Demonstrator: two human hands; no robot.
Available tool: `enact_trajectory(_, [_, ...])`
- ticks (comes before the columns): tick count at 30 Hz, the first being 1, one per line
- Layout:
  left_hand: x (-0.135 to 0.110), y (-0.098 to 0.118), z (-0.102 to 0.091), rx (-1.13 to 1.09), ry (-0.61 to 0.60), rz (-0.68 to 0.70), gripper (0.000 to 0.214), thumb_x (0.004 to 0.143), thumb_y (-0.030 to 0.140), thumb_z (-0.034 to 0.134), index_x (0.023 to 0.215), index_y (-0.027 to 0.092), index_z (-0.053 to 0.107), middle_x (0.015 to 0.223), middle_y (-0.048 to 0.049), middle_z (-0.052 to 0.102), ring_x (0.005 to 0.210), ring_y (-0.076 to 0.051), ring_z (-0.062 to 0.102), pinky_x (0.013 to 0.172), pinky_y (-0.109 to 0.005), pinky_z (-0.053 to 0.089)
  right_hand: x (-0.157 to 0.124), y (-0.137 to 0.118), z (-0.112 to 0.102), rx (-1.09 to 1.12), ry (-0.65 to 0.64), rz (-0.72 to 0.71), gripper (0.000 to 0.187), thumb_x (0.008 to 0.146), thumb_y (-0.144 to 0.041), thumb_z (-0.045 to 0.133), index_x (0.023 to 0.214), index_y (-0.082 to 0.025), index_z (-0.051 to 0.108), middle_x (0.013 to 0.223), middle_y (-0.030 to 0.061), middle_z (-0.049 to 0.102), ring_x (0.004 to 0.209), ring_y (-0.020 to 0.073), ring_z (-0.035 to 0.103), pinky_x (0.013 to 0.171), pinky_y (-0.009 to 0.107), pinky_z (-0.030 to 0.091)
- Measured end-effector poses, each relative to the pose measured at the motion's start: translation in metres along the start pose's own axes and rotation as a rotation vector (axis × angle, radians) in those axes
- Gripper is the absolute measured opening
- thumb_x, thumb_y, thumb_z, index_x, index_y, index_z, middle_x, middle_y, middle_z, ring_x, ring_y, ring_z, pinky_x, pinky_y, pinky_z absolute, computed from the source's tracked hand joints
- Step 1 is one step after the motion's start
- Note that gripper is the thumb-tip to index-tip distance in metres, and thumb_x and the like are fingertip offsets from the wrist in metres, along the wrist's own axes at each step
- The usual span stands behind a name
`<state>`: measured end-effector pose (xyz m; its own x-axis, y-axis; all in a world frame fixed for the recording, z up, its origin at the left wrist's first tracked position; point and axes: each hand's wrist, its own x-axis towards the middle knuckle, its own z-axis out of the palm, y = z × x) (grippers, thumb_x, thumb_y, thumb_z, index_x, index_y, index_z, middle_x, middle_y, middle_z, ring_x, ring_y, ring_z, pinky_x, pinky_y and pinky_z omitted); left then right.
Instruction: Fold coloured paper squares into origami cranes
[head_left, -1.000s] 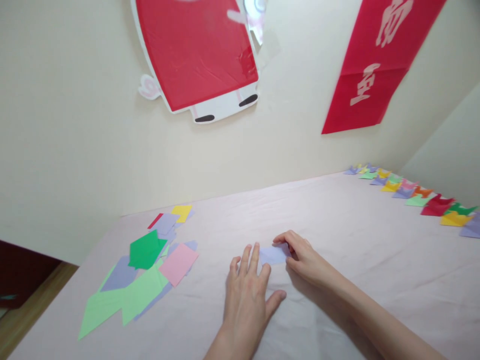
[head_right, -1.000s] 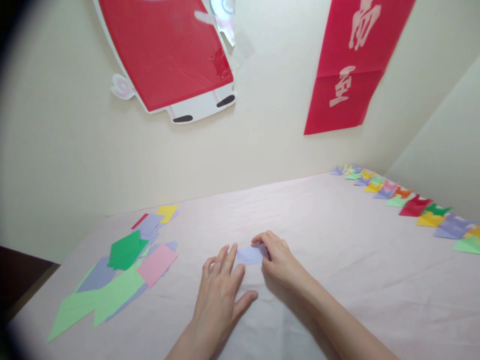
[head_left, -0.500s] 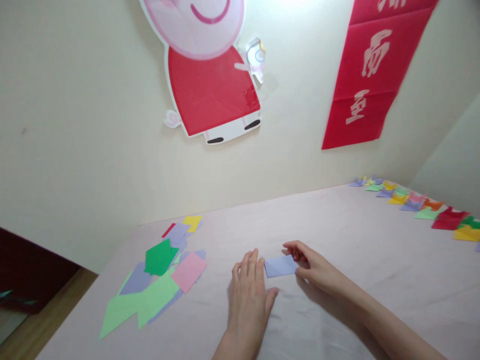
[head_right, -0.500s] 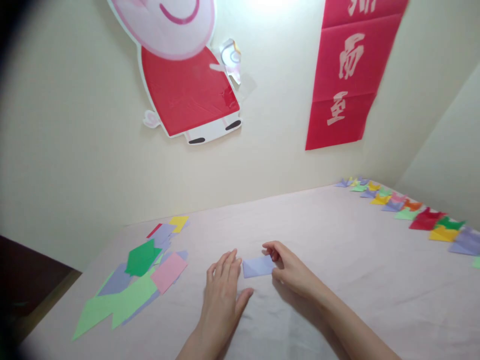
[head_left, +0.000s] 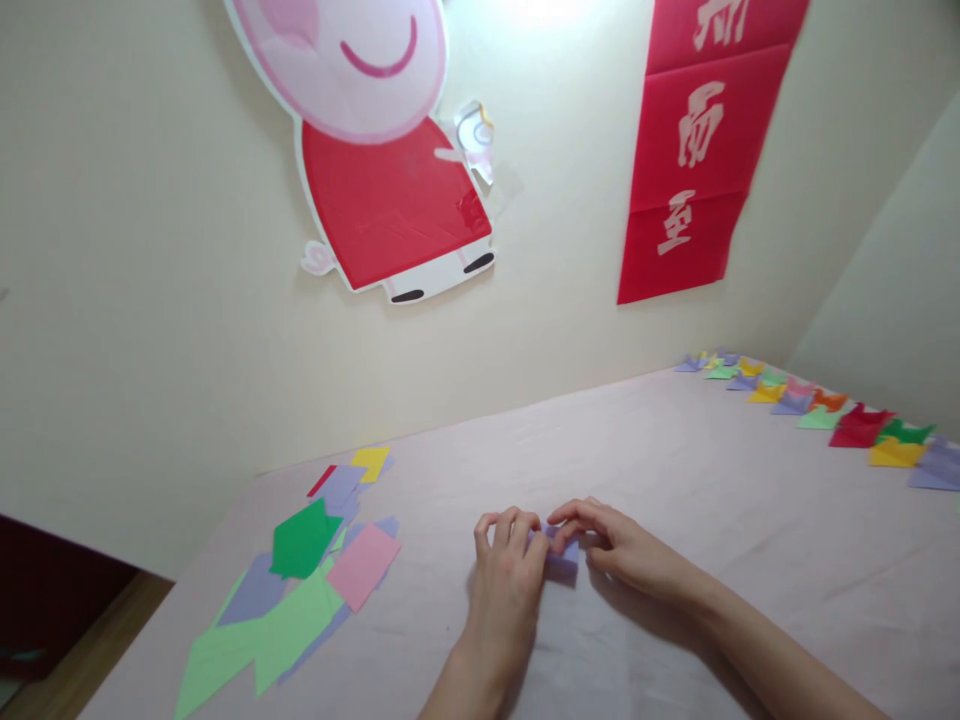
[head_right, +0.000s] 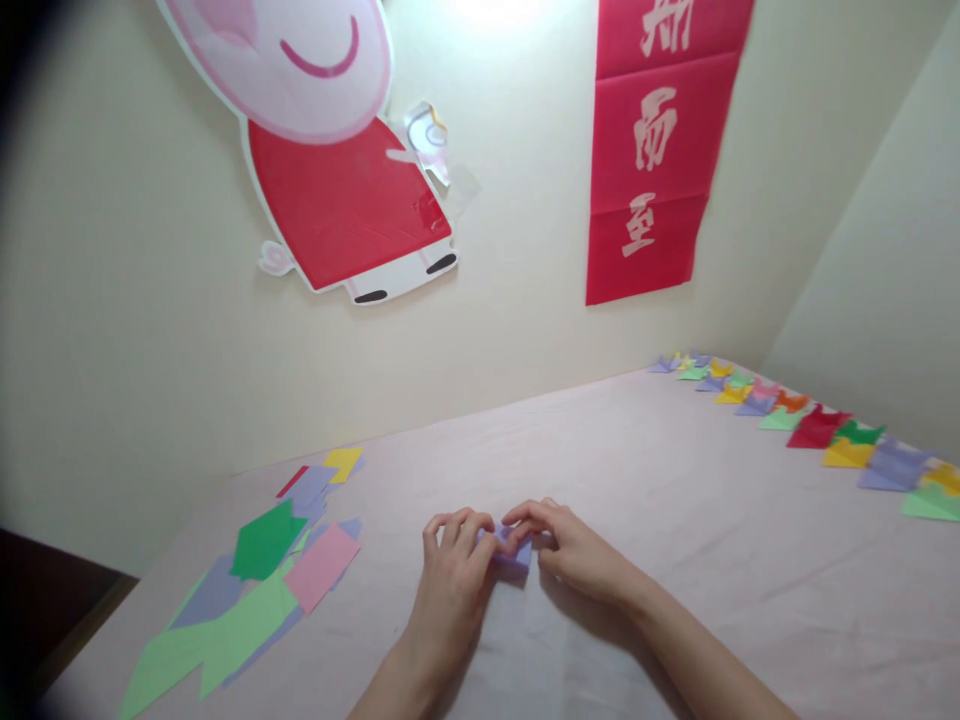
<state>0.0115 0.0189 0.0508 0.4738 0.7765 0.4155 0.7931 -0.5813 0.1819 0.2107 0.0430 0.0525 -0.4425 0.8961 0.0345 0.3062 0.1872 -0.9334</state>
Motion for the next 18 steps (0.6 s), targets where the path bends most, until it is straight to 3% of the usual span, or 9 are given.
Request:
enact_trajectory(3, [-0.010, -0.006, 0.002, 0.027, 0.051, 0.028, 0.021, 0.086, 0.002, 0.057, 0.091, 0.022, 0.059, 0.101, 0.0015, 0.065, 0.099, -0.017, 0.054, 0.096, -0.037, 0.032, -0.001, 0.001, 0.004, -0.104, 0.008, -0.031, 0.062, 0.053, 0.001, 0.038, 0.101, -0.022, 0.068, 0.100, 0.0049, 0.065, 0.104, 0.0207, 0.059, 0.099, 0.040, 0.042])
enact_trajectory(9, [-0.006, -0.009, 0.000, -0.103, 0.000, 0.002, 0.025, 0.088, -0.002, 0.048, 0.081, 0.020, 0.057, 0.082, 0.0049, 0.065, 0.083, -0.011, 0.058, 0.093, -0.033, 0.033, -0.001, -0.007, -0.002, -0.205, -0.047, -0.094, 0.062, 0.052, 0.003, 0.038, 0.099, -0.023, 0.068, 0.102, 0.0055, 0.062, 0.105, 0.0202, 0.054, 0.095, 0.036, 0.045])
enact_trajectory(15, [0.018, -0.018, 0.011, -0.124, -0.023, 0.065, 0.023, 0.086, 0.003, 0.053, 0.089, 0.023, 0.063, 0.120, -0.0017, 0.063, 0.117, -0.016, 0.052, 0.100, -0.038, 0.033, 0.001, -0.019, -0.022, -0.433, -0.091, -0.177, 0.050, 0.062, 0.004, 0.046, 0.092, -0.028, 0.070, 0.111, 0.0016, 0.069, 0.108, 0.0238, 0.050, 0.097, 0.042, 0.040])
enact_trajectory(18, [0.020, -0.022, 0.012, -0.100, -0.063, 0.028, 0.027, 0.085, 0.002, 0.054, 0.093, 0.025, 0.065, 0.124, -0.0029, 0.061, 0.120, -0.020, 0.049, 0.100, -0.043, 0.034, 0.003, -0.016, -0.023, -0.489, -0.087, -0.171, 0.037, 0.068, -0.001, 0.052, 0.083, -0.028, 0.072, 0.104, 0.0024, 0.071, 0.105, 0.0249, 0.052, 0.094, 0.041, 0.041])
